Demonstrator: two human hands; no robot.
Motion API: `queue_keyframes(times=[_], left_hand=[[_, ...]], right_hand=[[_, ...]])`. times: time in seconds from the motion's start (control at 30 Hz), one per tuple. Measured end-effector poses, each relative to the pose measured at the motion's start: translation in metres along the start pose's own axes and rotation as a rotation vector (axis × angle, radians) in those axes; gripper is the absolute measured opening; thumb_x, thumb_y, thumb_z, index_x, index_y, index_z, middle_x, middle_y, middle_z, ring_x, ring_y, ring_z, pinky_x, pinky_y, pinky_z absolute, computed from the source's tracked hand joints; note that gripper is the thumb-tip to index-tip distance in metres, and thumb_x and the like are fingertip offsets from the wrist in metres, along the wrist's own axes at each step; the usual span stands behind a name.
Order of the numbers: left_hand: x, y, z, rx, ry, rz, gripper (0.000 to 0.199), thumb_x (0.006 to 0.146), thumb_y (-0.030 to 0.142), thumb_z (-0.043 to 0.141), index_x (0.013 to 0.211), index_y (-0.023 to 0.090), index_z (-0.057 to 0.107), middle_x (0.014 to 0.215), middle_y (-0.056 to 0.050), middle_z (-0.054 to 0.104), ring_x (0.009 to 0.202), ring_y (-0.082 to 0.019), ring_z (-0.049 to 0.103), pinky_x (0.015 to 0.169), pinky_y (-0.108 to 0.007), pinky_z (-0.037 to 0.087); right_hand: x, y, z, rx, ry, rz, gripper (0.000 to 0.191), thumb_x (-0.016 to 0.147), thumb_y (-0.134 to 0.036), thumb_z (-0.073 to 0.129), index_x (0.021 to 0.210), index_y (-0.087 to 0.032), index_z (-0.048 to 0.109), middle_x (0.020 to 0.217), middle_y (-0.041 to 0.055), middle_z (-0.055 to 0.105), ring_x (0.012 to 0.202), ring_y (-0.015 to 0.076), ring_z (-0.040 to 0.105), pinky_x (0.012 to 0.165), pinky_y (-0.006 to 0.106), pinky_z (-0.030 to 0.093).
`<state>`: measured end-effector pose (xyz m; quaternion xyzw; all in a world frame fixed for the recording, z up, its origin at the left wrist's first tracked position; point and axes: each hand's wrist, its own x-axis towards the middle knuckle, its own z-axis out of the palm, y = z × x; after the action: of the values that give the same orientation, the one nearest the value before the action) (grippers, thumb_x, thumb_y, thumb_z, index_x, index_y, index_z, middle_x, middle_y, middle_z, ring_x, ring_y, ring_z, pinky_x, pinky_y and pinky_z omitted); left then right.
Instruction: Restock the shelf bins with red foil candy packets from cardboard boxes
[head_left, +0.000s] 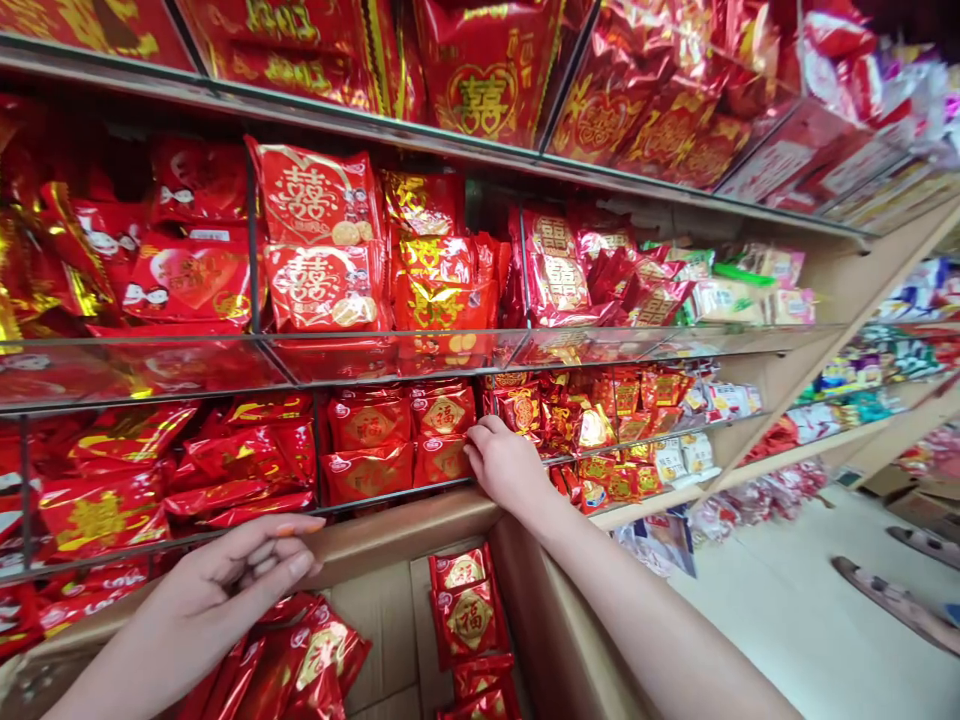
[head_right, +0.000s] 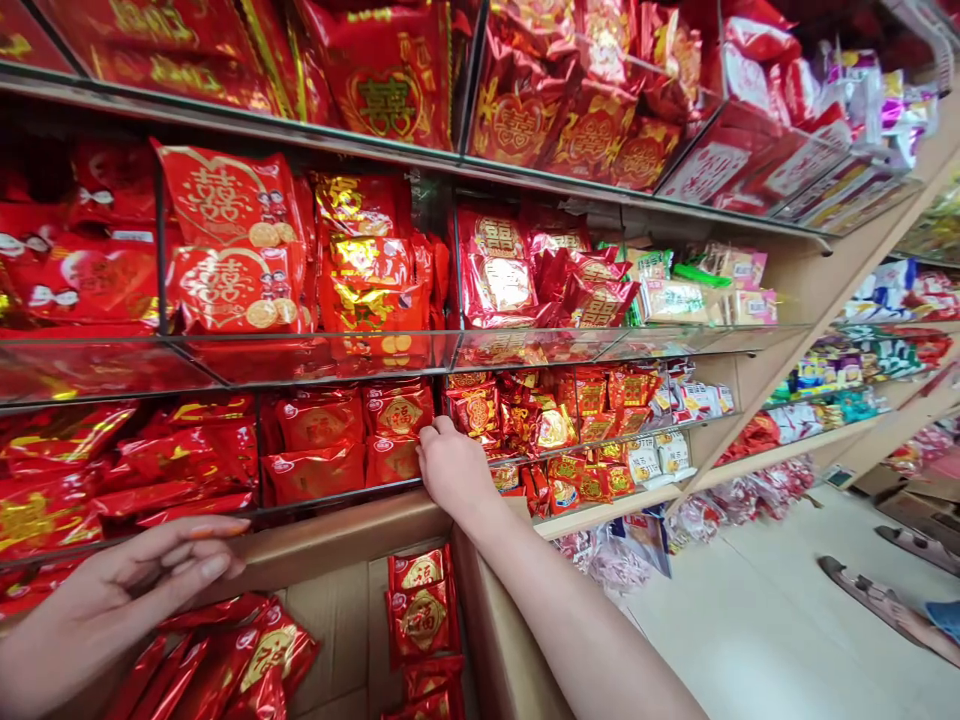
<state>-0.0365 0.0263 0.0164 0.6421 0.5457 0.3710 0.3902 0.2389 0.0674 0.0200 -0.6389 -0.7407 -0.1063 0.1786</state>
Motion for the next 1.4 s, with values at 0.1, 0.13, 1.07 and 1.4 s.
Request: queue_keyframes(times=[0.1, 0.13, 1.07, 1.4], left_hand=[[0.002, 0.003, 0.001, 0.007, 0.011, 0.017, 0.047, 0.064, 0.058, 0.060, 0.095, 0.023, 0.060, 0.069, 0.002, 0.066, 0.072, -0.018, 0.059, 0.061, -0.025, 0.043], [0.002, 0.003, 0.000, 0.011, -0.008, 0.028, 0.044, 0.065, 0.055, 0.061, 0.095, 0.023, 0.060, 0.068, 0.002, 0.066, 0.071, -0.017, 0.058, 0.061, -0.025, 0.043], [-0.013, 0.005, -0.002, 0.135, -0.163, 0.202, 0.025, 0.077, 0.036, 0.051, 0.095, 0.018, 0.057, 0.064, 0.005, 0.048, 0.054, -0.009, 0.039, 0.052, -0.022, 0.034], [-0.014, 0.002, -0.003, 0.112, -0.142, 0.217, 0.023, 0.077, 0.034, 0.052, 0.093, 0.020, 0.059, 0.064, 0.005, 0.050, 0.053, -0.009, 0.040, 0.052, -0.022, 0.034]], right_hand=[[-0.004, 0.000, 0.001, 0.016, 0.065, -0.016, 0.027, 0.090, -0.032, 0.036, 0.105, -0.019, 0.055, 0.111, 0.0068, 0.053, 0.080, 0.0156, 0.060, 0.062, 0.024, 0.045], [-0.005, 0.000, 0.002, 0.019, 0.091, -0.022, 0.028, 0.091, -0.033, 0.035, 0.106, -0.019, 0.054, 0.112, 0.0067, 0.052, 0.080, 0.0154, 0.060, 0.061, 0.025, 0.045], [-0.074, -0.110, 0.115, -0.256, -0.803, -0.457, 0.047, 0.064, -0.007, 0.062, 0.111, -0.006, 0.058, 0.109, 0.0245, 0.059, 0.092, 0.0318, 0.062, 0.063, 0.040, 0.054], [-0.103, -0.126, 0.131, 0.024, -0.684, -0.495, 0.025, 0.032, -0.005, 0.077, 0.042, -0.023, 0.062, 0.060, 0.0051, 0.069, 0.063, 0.0332, 0.066, 0.058, 0.048, 0.052]])
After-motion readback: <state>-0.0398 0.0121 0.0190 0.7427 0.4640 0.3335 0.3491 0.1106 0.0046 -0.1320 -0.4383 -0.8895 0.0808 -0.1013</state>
